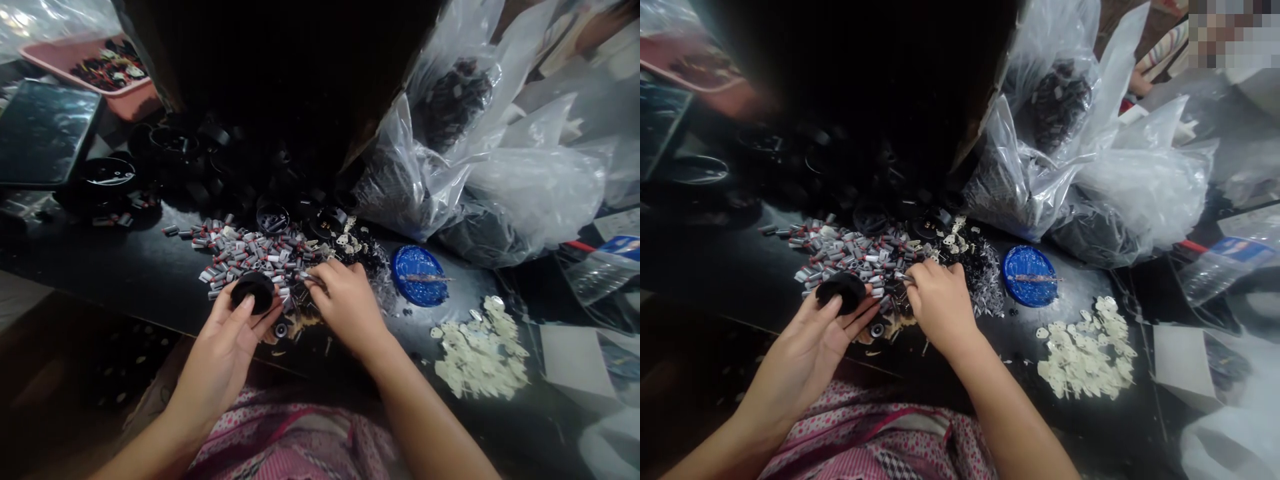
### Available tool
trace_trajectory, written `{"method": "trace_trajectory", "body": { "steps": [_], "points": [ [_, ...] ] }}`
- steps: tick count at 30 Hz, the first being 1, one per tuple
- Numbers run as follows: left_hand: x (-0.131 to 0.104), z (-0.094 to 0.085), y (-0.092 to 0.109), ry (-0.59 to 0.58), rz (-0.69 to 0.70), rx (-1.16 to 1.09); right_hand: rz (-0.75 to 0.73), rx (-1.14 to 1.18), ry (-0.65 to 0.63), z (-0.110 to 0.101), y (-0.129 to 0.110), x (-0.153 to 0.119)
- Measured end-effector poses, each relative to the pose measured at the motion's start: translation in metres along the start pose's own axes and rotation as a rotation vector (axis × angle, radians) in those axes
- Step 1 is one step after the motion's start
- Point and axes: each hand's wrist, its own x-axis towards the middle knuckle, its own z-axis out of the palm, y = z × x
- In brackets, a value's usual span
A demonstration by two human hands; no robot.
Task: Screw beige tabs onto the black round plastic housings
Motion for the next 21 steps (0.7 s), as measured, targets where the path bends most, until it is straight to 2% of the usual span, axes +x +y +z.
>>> {"method": "trace_trajectory", "body": {
  "steps": [4, 7, 9, 12, 16, 19, 21],
  "points": [
    [0.000, -0.001, 0.000, -0.003, -0.006, -0.003, 0.004, 0.217, 0.086, -0.005, 0.002, -0.012],
    [0.000, -0.001, 0.001, 0.000, -0.007, -0.020, -0.002, 0.280, 0.101, -0.007, 0.001, -0.017],
    [-0.001, -0.001, 0.001, 0.000, -0.011, -0.027, 0.017, 0.245, 0.082, -0.007, 0.002, -0.017],
    [-0.003, 0.001, -0.002, -0.006, -0.020, -0.033, 0.060, 0.039, 0.070, -0.006, 0.004, -0.011],
    [-0.003, 0.007, -0.009, -0.032, -0.056, -0.056, 0.018, -0.210, 0.012, -0.002, 0.003, -0.001],
    [0.001, 0.012, -0.012, -0.038, -0.062, -0.056, 0.016, -0.211, 0.002, -0.004, 0.001, 0.003],
    [0.004, 0.014, -0.011, -0.042, -0.058, -0.075, 0.058, -0.062, 0.043, -0.008, 0.000, -0.001]
  ]
}}
